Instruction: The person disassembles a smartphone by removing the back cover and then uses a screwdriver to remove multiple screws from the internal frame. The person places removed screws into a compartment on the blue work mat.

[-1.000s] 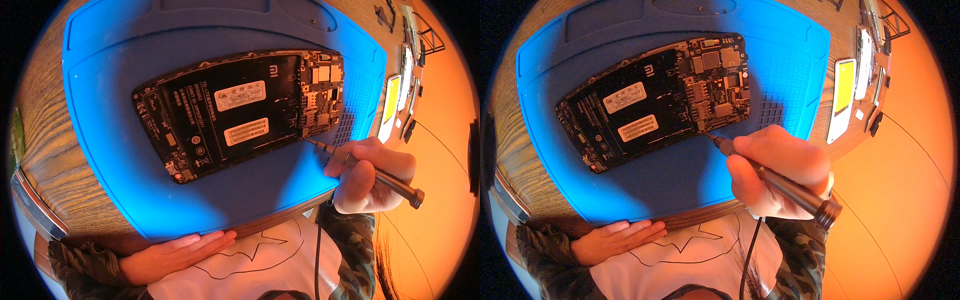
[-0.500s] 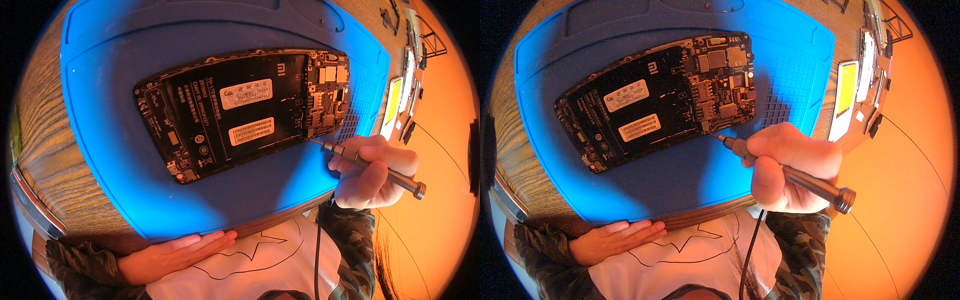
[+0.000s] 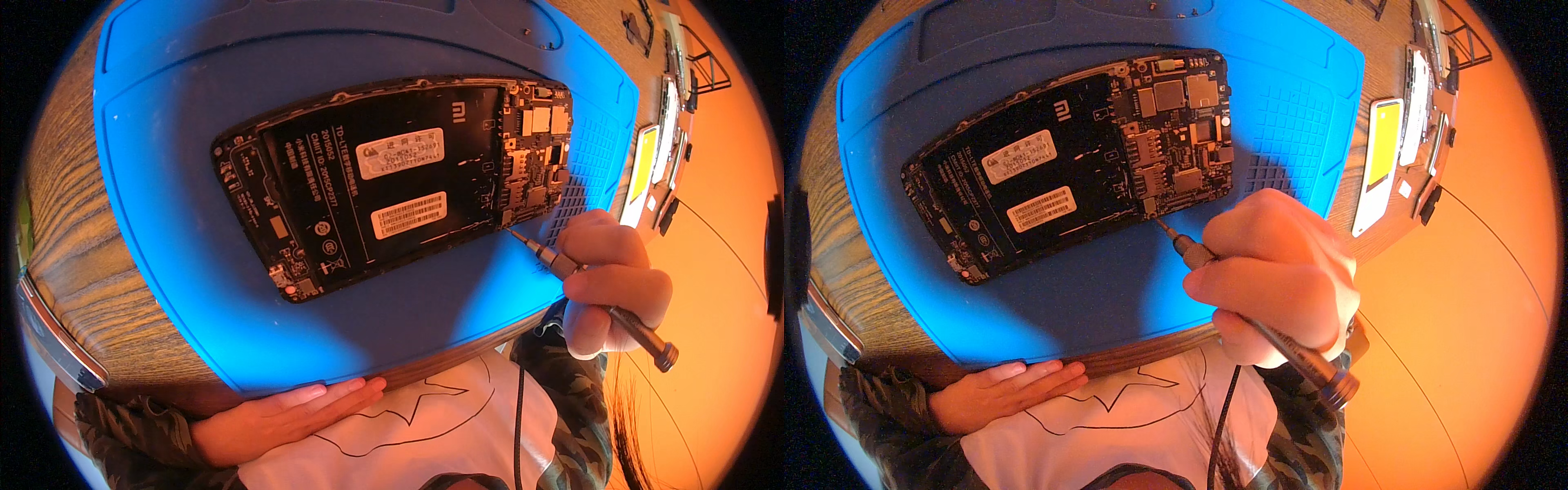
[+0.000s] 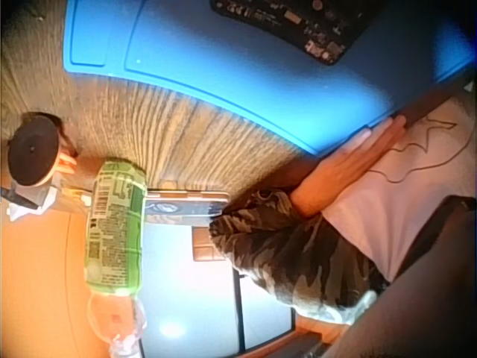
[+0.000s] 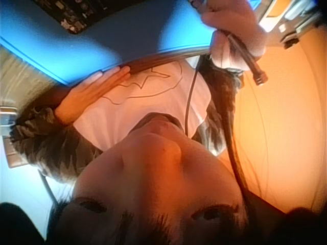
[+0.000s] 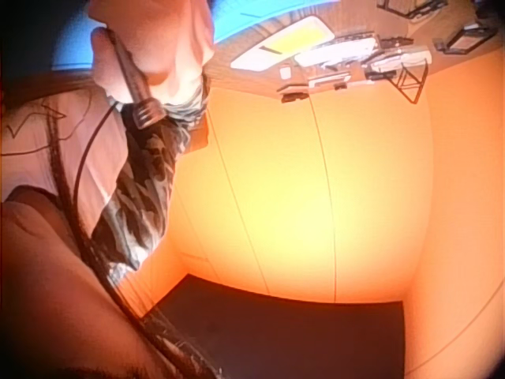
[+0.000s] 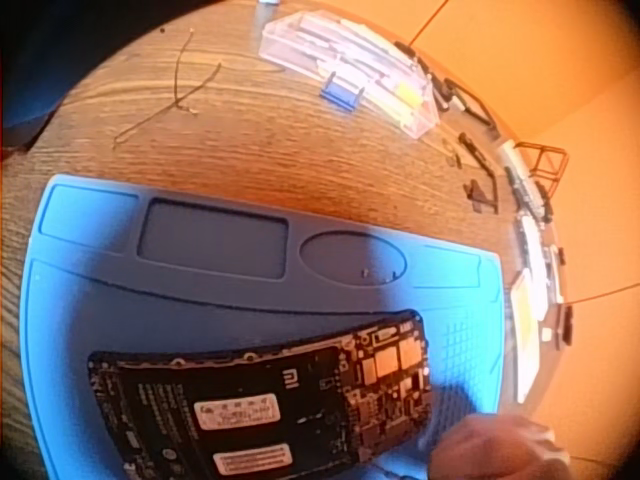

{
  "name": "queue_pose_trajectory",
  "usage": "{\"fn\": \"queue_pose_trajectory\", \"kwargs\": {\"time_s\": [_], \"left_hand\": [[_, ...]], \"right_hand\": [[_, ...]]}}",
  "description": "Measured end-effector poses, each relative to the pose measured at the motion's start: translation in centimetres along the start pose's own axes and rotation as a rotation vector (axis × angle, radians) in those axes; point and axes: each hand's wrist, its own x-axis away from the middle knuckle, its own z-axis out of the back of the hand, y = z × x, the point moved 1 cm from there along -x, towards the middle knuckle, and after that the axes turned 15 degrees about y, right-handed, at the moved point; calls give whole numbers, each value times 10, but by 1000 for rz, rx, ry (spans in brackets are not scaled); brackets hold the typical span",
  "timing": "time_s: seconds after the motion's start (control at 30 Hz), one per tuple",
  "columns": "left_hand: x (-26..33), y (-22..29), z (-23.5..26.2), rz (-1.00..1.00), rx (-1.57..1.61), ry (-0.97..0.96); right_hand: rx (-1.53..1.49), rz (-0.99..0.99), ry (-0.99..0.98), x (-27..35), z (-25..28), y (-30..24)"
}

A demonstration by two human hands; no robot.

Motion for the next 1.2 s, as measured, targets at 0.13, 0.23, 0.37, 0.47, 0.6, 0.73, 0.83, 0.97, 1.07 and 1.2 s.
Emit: {"fn": "queue_pose_trajectory", "kwargs": {"time_s": [0.13,0.23,0.37,0.47,0.6,0.73,0.83,0.97,1.07,1.2], "left_hand": [[0,0,-1,1,-16,7],[1,1,-1,4,-14,8],[0,3,-1,35,7,20],[0,3,-1,28,-24,28],[1,3,1,32,25,5],[0,2,3,34,47,-19],[-1,3,5,40,36,-32],[-4,8,3,33,33,-46],[-4,9,1,40,37,-46],[-3,10,1,16,-25,-48]], "right_hand": [[-8,-30,-53,-3,2,-1],[14,-11,-5,-5,-3,-3],[5,-66,139,-4,-9,-3],[-45,-159,87,-6,-6,0],[-11,-85,-18,-5,-4,0],[-26,-62,-43,-6,0,4],[-202,-38,-39,-9,9,11],[-415,2,426,-2,19,13],[-257,-128,530,9,12,12],[-290,-98,395,14,2,14]]}}
